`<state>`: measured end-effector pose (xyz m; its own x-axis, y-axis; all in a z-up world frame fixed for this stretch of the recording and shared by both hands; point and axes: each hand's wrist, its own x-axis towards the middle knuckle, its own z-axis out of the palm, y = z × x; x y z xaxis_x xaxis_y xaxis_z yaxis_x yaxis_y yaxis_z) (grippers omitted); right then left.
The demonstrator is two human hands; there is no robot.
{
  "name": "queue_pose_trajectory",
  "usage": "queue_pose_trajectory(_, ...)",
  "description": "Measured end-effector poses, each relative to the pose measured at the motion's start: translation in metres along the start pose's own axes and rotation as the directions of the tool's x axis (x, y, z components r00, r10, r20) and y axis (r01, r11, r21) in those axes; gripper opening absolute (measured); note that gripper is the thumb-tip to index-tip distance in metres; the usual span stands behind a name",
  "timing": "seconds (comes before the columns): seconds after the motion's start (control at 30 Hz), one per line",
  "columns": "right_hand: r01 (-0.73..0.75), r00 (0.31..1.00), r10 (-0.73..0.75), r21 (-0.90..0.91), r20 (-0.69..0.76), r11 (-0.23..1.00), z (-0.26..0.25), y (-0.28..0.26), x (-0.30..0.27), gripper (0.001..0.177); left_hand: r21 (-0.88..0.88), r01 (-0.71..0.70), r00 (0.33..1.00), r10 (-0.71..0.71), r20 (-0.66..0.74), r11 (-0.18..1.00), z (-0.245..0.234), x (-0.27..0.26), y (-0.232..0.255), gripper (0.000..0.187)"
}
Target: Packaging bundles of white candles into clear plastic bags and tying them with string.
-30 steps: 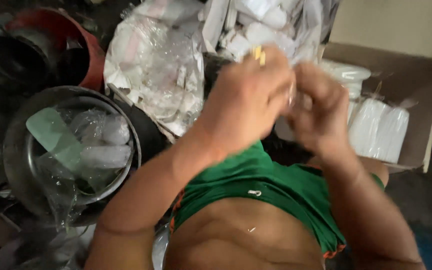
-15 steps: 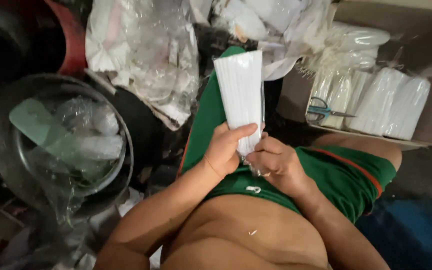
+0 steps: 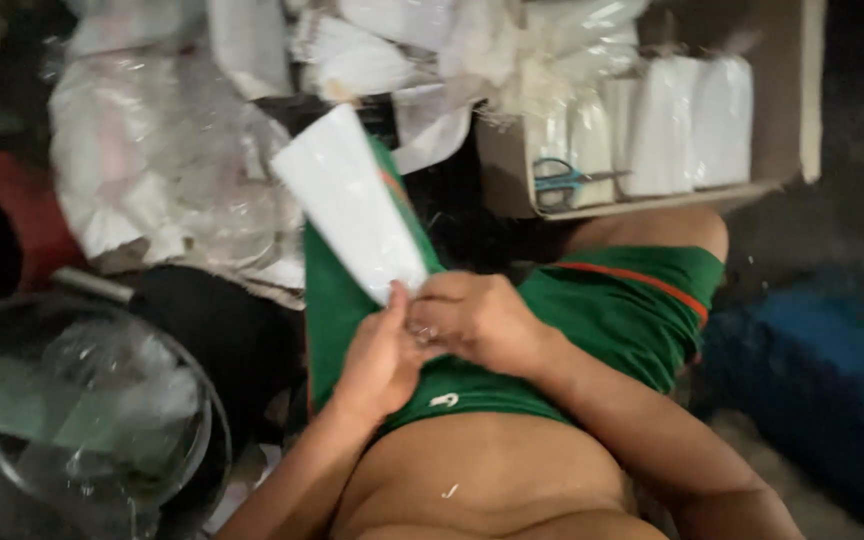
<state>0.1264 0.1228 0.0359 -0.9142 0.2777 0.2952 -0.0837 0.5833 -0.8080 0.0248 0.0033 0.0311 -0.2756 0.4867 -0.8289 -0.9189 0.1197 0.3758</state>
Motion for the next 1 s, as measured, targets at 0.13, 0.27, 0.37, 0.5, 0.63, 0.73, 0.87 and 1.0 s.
queue_pose_trajectory(0.13,0.064,0.998,-0.064,-0.016,0.016,0.998,-0.002,-0.012,0.009,0.024,0.046,-0.041,0.999,0.041,-0.006,0.998,-0.029,0.012,-0.004,0.039)
queue_pose_trajectory(0.27,0.099,0.988,-0.105,0.061,0.116,0.993,-0.014,-0.009,0.007,0.015,0.198,-0.060,0.986,0.088,-0.138,0.978,-0.047,0.005,0.004,0.032)
queue_pose_trajectory(0.37,-0.070,0.997,0.066,0.142,0.033,0.987,-0.024,0.034,-0.002,0.018,0.320,-0.080,0.974,0.142,-0.175,0.944,-0.051,-0.002,0.022,0.033)
queue_pose_trajectory(0.5,-0.693,0.634,0.694,0.146,-0.341,0.706,-0.032,0.179,-0.021,0.012,0.634,-0.111,0.990,0.144,-0.001,0.765,-0.060,-0.014,0.051,0.040)
queue_pose_trajectory(0.63,-0.725,0.011,0.987,0.679,-0.162,0.120,-0.064,0.227,0.010,0.017,0.850,-0.027,0.994,0.101,-0.032,0.526,-0.061,-0.012,0.077,0.040)
queue_pose_trajectory(0.73,-0.783,0.044,0.988,0.609,-0.149,0.126,-0.057,0.274,0.005,0.052,0.944,-0.136,0.988,0.111,0.107,0.300,-0.057,-0.011,0.082,0.043)
queue_pose_trajectory(0.87,-0.761,0.044,0.983,0.631,-0.178,0.148,-0.049,0.296,-0.009,0.015,0.912,-0.386,0.923,0.049,0.383,0.137,-0.023,-0.008,0.076,0.032)
queue_pose_trajectory(1.0,-0.837,0.098,0.982,0.520,-0.161,0.169,-0.053,0.278,-0.039,0.024,0.860,-0.489,0.867,-0.026,0.498,0.148,0.022,-0.007,0.074,0.046)
